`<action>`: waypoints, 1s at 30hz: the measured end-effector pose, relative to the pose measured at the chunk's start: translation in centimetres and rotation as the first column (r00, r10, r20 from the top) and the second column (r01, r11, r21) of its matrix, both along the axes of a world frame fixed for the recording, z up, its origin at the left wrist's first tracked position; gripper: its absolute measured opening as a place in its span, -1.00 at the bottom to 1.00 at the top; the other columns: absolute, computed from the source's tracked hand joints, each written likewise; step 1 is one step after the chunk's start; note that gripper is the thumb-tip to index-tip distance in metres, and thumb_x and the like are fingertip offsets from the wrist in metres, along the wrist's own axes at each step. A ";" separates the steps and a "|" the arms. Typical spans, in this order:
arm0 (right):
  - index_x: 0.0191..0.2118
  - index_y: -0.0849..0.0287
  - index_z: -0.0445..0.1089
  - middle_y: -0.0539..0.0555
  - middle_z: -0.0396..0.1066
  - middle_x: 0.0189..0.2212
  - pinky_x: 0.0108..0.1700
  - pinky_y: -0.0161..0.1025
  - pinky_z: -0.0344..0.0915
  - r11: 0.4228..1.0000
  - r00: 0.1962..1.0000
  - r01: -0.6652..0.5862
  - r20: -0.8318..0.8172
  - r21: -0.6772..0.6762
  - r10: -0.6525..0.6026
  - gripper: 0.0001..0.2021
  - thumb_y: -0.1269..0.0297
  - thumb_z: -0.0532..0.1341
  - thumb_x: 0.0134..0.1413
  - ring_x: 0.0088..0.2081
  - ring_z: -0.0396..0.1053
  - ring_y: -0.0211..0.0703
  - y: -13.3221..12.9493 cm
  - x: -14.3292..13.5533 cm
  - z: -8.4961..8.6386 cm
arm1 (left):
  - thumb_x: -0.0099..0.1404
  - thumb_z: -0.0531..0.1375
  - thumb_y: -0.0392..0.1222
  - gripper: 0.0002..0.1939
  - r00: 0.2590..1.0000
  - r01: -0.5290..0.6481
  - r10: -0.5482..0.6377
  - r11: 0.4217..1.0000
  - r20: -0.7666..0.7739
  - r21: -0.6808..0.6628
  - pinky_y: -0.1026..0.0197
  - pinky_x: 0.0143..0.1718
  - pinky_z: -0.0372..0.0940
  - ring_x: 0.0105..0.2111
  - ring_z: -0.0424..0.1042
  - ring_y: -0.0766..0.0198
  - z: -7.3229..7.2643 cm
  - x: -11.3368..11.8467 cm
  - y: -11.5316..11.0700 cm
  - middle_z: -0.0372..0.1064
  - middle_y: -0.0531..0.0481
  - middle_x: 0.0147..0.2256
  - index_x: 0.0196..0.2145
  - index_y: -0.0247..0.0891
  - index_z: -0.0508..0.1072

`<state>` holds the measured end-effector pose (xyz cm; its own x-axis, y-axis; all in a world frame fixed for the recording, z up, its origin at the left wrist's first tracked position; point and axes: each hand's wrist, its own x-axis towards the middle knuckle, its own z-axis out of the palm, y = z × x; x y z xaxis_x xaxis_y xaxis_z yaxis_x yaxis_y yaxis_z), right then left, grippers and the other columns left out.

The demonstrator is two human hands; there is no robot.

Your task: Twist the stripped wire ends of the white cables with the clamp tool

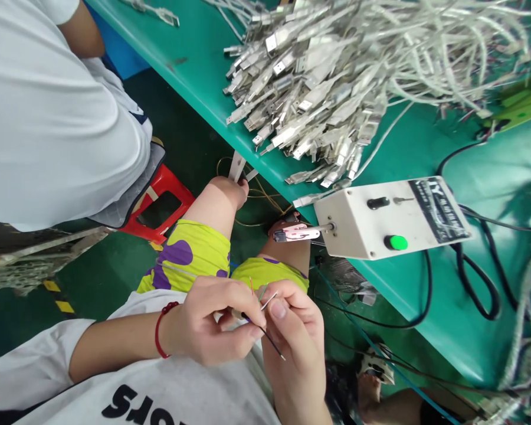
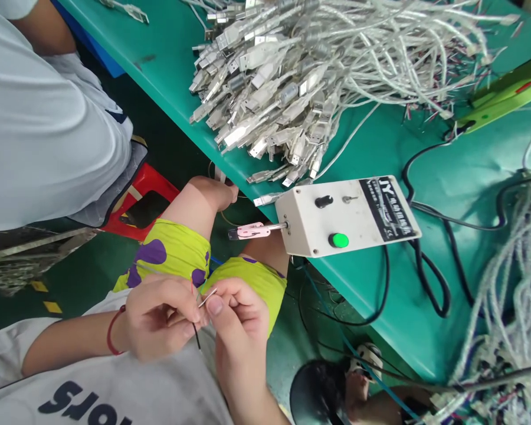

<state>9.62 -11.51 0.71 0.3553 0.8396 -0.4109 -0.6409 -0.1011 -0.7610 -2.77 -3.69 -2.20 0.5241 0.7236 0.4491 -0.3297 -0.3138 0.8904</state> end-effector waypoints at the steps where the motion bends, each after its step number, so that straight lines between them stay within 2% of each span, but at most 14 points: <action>1: -0.34 0.06 0.68 -0.04 0.48 -0.51 -0.35 -0.25 0.36 1.000 1.000 -0.003 -0.008 0.001 0.003 -0.78 0.06 0.59 0.14 -0.48 0.36 -0.23 0.0 0.0 0.0 | 0.42 0.33 -0.31 -0.91 1.000 -0.001 0.001 1.000 -0.004 0.001 0.35 -0.65 0.09 -0.69 0.15 0.43 0.0 0.0 0.0 0.39 0.13 -0.56 -0.19 -0.18 0.50; 12: -0.38 0.08 0.62 -0.04 0.43 -0.52 -0.36 -0.25 0.25 0.999 0.998 -0.009 -0.054 -0.032 0.007 -0.72 0.04 0.60 0.09 -0.49 0.29 -0.24 -0.3 0.1 -0.4 | 0.39 0.32 -0.36 -0.89 0.999 0.003 -0.002 1.000 -0.052 0.007 0.36 -0.62 0.10 -0.66 0.13 0.45 0.2 0.0 -0.3 0.41 0.14 -0.52 -0.20 -0.18 0.50; 20: -0.46 0.12 0.51 -0.05 0.31 -0.53 -0.37 -0.26 0.24 0.997 0.997 -0.025 -0.068 -0.074 0.020 -0.62 0.00 0.60 0.05 -0.48 0.20 -0.26 -0.3 0.4 -1.0 | 0.34 0.31 -0.42 -0.82 0.996 0.052 -0.053 0.999 -0.073 -0.014 0.38 -0.60 0.03 -0.63 0.07 0.49 0.4 0.0 -0.2 0.25 0.21 -0.51 -0.18 -0.18 0.49; 24: -0.42 0.12 0.53 -0.05 0.28 -0.49 -0.38 -0.28 0.27 0.996 0.999 -0.022 -0.025 -0.090 0.020 -0.63 -0.02 0.59 0.04 -0.46 0.21 -0.25 -0.3 0.6 -1.0 | 0.33 0.30 -0.44 -0.81 0.989 0.097 -0.102 0.994 -0.106 -0.051 0.39 -0.58 0.01 -0.62 0.06 0.50 0.7 -0.1 0.1 0.20 0.23 -0.50 -0.20 -0.18 0.47; 28: -0.35 0.10 0.54 -0.03 0.29 -0.45 -0.39 -0.29 0.27 0.996 0.999 -0.040 0.024 -0.080 0.042 -0.66 -0.04 0.54 0.11 -0.44 0.22 -0.22 -0.7 0.9 -2.6 | 0.31 0.30 -0.44 -0.83 0.982 0.119 -0.131 0.988 -0.136 -0.095 0.38 -0.57 -0.01 -0.62 0.04 0.51 0.9 -0.3 0.4 0.17 0.24 -0.50 -0.23 -0.20 0.47; 30: -0.30 0.08 0.54 -0.03 0.29 -0.45 -0.42 -0.29 0.25 0.998 0.989 -0.042 0.137 -0.052 0.049 -0.67 -0.08 0.41 0.28 -0.46 0.19 -0.21 -1.1 0.9 -4.1 | 0.32 0.30 -0.44 -0.84 0.981 0.117 -0.133 0.986 -0.142 -0.120 0.37 -0.57 -0.01 -0.62 0.03 0.50 0.9 -0.4 0.5 0.16 0.23 -0.51 -0.24 -0.20 0.49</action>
<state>10.53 -12.57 -3.43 0.3735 0.8360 -0.4020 -0.5243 -0.1672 -0.8350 -3.22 -3.24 -1.34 0.6684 0.6889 0.2805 -0.2216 -0.1756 0.9592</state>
